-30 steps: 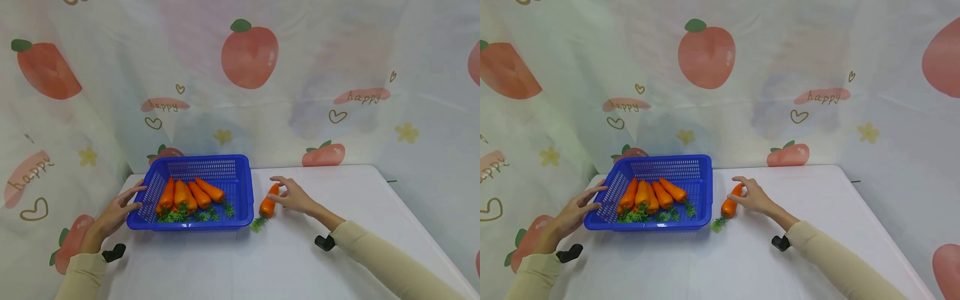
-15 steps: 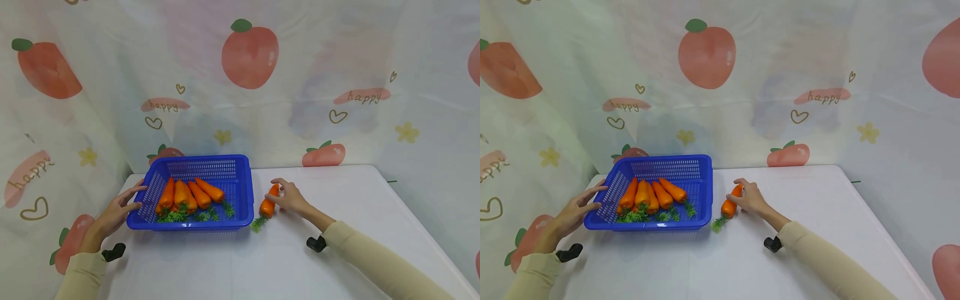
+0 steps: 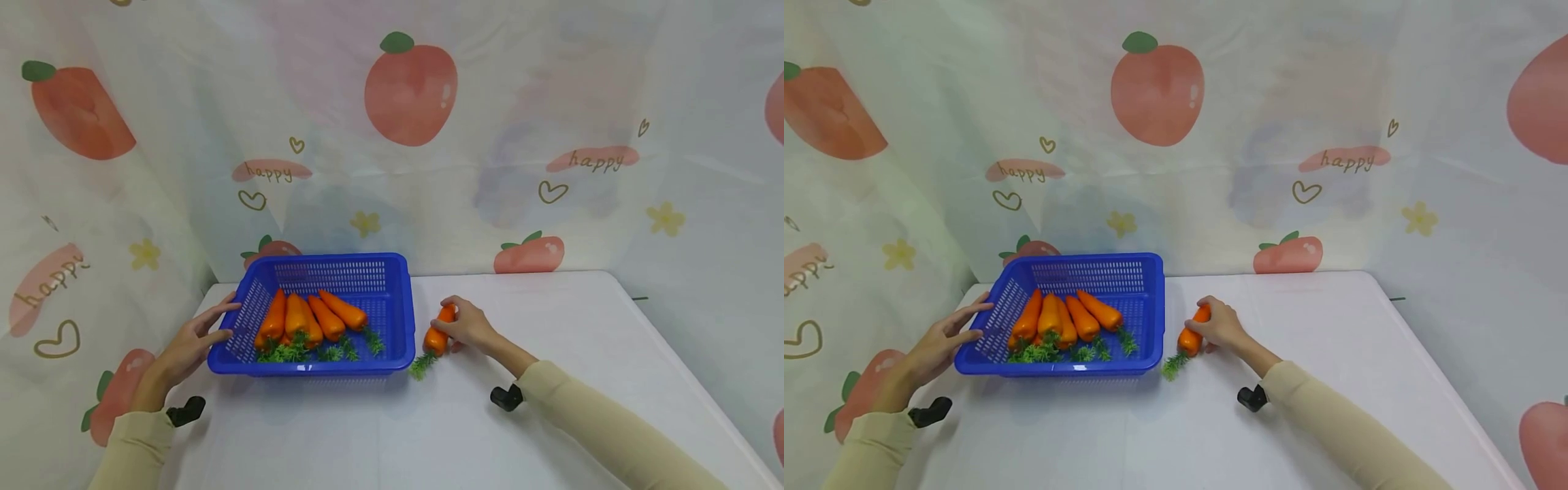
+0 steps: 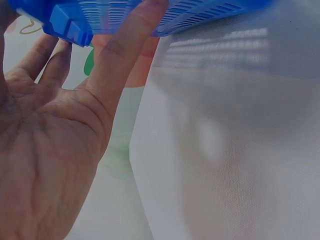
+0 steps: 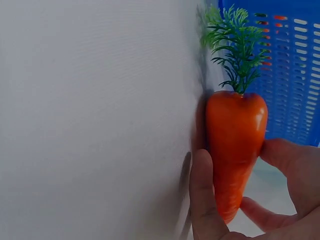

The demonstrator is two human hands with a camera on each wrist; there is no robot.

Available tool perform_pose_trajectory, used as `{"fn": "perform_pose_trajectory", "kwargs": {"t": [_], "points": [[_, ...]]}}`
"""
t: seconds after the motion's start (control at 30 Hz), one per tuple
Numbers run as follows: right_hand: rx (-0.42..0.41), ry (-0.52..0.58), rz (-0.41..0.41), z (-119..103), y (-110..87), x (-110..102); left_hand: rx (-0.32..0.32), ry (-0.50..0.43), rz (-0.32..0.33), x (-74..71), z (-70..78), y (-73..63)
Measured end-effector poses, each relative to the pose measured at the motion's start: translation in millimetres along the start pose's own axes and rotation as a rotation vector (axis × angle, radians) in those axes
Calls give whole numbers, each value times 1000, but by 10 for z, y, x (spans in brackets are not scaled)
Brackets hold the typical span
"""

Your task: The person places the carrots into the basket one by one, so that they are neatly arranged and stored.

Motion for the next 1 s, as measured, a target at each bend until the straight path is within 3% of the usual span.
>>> {"fn": "perform_pose_trajectory", "kwargs": {"t": [0.63,1.0], "points": [[4,15,-42,-87,-1,62,8,28,5,1,24,-23],[-30,42,-130,-45,29,-9,4,13,7,17,15,-14]]}}
Point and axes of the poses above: each hand's wrist, its own y-axis towards the middle knuckle, its own x-axis out of the palm, z = x × y, the point moved 4 cm from there along y, towards the middle knuckle, and after that the axes turned 3 degrees about -z, right-handed, at the moved point
